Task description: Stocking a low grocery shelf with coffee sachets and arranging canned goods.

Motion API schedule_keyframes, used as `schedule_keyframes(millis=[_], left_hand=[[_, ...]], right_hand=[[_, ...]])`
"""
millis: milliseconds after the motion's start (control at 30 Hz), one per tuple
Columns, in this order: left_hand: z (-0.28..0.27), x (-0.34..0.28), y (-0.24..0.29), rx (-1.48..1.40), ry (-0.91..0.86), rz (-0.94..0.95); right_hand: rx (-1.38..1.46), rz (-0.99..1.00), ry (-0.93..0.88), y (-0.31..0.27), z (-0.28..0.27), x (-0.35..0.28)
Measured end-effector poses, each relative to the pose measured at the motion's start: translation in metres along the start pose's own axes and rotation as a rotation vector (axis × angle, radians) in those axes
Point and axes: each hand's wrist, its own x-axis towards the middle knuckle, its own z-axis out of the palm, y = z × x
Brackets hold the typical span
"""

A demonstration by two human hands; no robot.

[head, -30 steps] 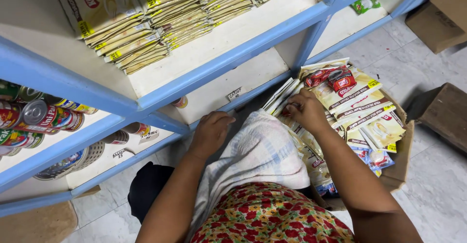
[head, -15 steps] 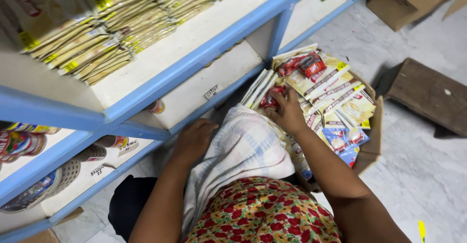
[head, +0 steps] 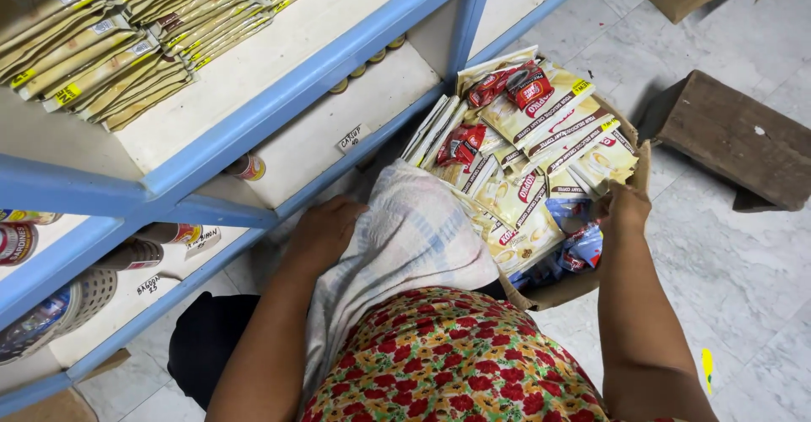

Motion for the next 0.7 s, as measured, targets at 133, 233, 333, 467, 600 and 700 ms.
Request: schedule_keyframes(millis=[133,233,333,467,600,700], left_hand=[[0.007,-0.005,-0.004,0.027,0.018,0.033],[0.007,-0.006,-0.004,0.030,0.025,0.039],[0.009,-0.007,-0.006,0.011,-0.005,0.019],[0.013,-0.006,-0.008,0.017,0.000,0.043],[0.014,-0.007,-0.007,-0.004,0.021,0.028],[0.013,-0.008,-0.006,0.008,0.002,-0.006]], right_hand=[[0.211,0.417,-0.033,-0.003,0.001,-0.006],[0.247,0.458,-0.049,-0.004,0.002,-0.005],[0.194,0.488,-0.071,-0.003,0.003,-0.001],[0.087,0.604,-0.044,-0.011,0.014,-0.004],[0.118,0.646,-0.045,0.005,0.016,0.005],[0.069,0.669,-0.101,0.002,0.012,-0.007]])
